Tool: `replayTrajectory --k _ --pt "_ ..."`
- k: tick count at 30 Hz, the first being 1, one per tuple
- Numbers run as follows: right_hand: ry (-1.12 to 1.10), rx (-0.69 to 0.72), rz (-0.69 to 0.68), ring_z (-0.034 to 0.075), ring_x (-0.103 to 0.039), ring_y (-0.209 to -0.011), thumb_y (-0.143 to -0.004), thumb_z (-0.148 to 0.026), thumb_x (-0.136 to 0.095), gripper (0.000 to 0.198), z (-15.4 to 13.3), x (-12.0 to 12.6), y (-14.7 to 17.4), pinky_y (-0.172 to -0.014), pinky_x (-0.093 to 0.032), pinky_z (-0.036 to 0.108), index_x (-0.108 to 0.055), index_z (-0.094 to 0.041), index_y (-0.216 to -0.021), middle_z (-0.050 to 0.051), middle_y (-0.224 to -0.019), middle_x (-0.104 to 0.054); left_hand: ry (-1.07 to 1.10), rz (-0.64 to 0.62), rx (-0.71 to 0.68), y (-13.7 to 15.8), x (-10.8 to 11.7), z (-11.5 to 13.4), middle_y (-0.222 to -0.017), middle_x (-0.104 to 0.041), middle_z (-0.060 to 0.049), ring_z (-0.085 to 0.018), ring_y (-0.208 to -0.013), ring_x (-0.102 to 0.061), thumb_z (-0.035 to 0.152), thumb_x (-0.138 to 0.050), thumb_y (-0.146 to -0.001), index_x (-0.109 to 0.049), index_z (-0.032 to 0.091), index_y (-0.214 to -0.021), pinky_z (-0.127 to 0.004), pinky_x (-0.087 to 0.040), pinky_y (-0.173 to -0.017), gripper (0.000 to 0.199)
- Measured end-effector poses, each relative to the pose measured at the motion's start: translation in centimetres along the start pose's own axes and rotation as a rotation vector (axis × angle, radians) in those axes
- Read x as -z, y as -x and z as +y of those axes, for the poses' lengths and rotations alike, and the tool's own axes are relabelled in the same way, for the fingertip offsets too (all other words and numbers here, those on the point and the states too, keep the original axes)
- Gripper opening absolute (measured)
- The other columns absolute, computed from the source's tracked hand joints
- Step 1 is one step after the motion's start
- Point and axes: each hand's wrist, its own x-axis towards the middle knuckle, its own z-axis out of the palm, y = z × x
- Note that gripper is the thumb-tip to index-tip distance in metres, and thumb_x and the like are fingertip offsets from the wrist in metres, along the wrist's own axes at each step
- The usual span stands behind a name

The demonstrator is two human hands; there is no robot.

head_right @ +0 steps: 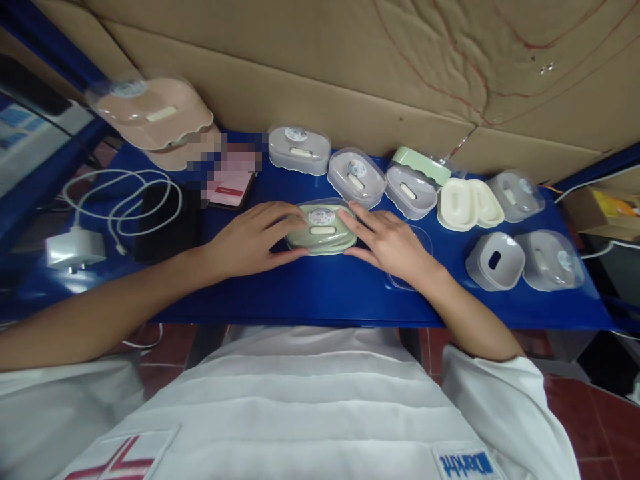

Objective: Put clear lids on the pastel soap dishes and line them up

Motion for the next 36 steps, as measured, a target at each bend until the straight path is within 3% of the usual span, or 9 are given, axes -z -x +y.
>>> replayTrajectory --k 12,18,21,23,25,27,30,33,36 --pt "0.110 0.010 0.062 0.033 -0.073 -0.121 -0.108 -0.043 -0.063 0.056 -0.5 -0.2 0.5 -0.108 -0.056 0.049 -0.058 -0.020 -0.159 0.016 -0.153 -0.067 0.027 -0.015 -0.002 0.0 -0.1 -0.3 -0.141 -0.068 -0.019 -0.033 -0.134 -0.066 0.037 -0.065 -0.108 -0.065 0.017 -0.135 -0.049 -0.058 -0.111 0.034" --pt "0.053 -0.017 0.051 0.033 -0.069 -0.131 -0.112 -0.048 -0.052 0.053 -0.1 0.8 -0.2 -0.110 -0.051 0.049 -0.059 -0.020 -0.157 0.014 -0.154 -0.068 0.007 -0.063 0.090 -0.2 0.4 -0.8 -0.142 -0.067 -0.018 -0.036 -0.135 -0.065 0.032 -0.065 -0.102 -0.068 0.018 -0.130 -0.052 -0.058 -0.111 0.031" --pt "0.146 -0.245 0.037 0.033 -0.075 -0.105 -0.115 -0.050 -0.037 0.054 0.5 2.4 0.0 -0.094 -0.051 0.046 -0.081 -0.018 -0.118 0.015 -0.110 -0.082 -0.034 -0.061 0.201 -0.2 1.1 -1.5 -0.146 -0.065 -0.020 -0.039 -0.137 -0.063 0.028 -0.062 -0.101 -0.066 0.018 -0.137 -0.061 -0.052 -0.116 0.038" --pt "0.246 -0.478 0.003 0.032 -0.073 -0.083 -0.115 -0.051 -0.030 0.066 0.7 3.5 0.3 -0.080 -0.049 0.044 -0.081 -0.019 -0.088 0.015 -0.081 -0.078 -0.081 -0.029 0.252 -0.2 1.5 -2.0 -0.151 -0.062 -0.019 -0.041 -0.141 -0.060 0.024 -0.060 -0.101 -0.061 0.021 -0.145 -0.066 -0.046 -0.121 0.044" --pt "0.310 -0.644 -0.078 0.032 -0.071 -0.073 -0.114 -0.055 -0.029 0.072 0.7 4.0 0.7 -0.070 -0.045 0.042 -0.078 -0.019 -0.076 0.016 -0.072 -0.074 -0.122 0.013 0.262 -0.2 1.7 -2.1 -0.155 -0.059 -0.018 -0.040 -0.144 -0.058 0.019 -0.056 -0.102 -0.058 0.024 -0.150 -0.068 -0.044 -0.122 0.048" --pt "0.282 -0.672 -0.203 0.032 -0.072 -0.071 -0.112 -0.057 -0.035 0.070 0.4 3.9 0.8 -0.064 -0.042 0.040 -0.078 -0.019 -0.073 0.016 -0.072 -0.075 -0.129 0.030 0.227 -0.2 1.7 -1.8 -0.156 -0.059 -0.017 -0.039 -0.144 -0.058 0.016 -0.052 -0.103 -0.058 0.025 -0.150 -0.066 -0.046 -0.120 0.049" --pt "0.004 -0.505 -0.292 0.028 -0.075 -0.076 -0.111 -0.055 -0.043 0.060 -0.1 3.0 0.5 -0.066 -0.045 0.036 -0.080 -0.021 -0.077 0.012 -0.080 -0.080 -0.077 -0.017 0.076 -0.2 1.5 -0.3 -0.153 -0.063 -0.017 -0.035 -0.142 -0.061 0.018 -0.053 -0.106 -0.060 0.023 -0.150 -0.060 -0.049 -0.120 0.045" --pt "-0.371 -0.425 -0.131 0.021 -0.075 -0.072 -0.112 -0.059 -0.040 0.060 0.2 2.4 0.1 -0.071 -0.050 0.032 -0.081 -0.023 -0.086 0.005 -0.080 -0.080 0.011 -0.136 -0.124 0.0 1.1 1.6 -0.161 -0.059 -0.016 -0.031 -0.148 -0.059 0.026 -0.057 -0.110 -0.056 0.025 -0.157 -0.052 -0.047 -0.125 0.047" --pt "-0.324 -0.548 0.095 0.023 -0.075 -0.076 -0.112 -0.063 -0.038 0.062 1.7 2.2 0.0 -0.073 -0.052 0.034 -0.081 -0.021 -0.095 0.007 -0.085 -0.081 0.085 -0.273 -0.242 0.3 0.6 2.8 -0.173 -0.047 -0.013 -0.030 -0.158 -0.049 0.039 -0.059 -0.112 -0.049 0.027 -0.164 -0.050 -0.040 -0.131 0.054"
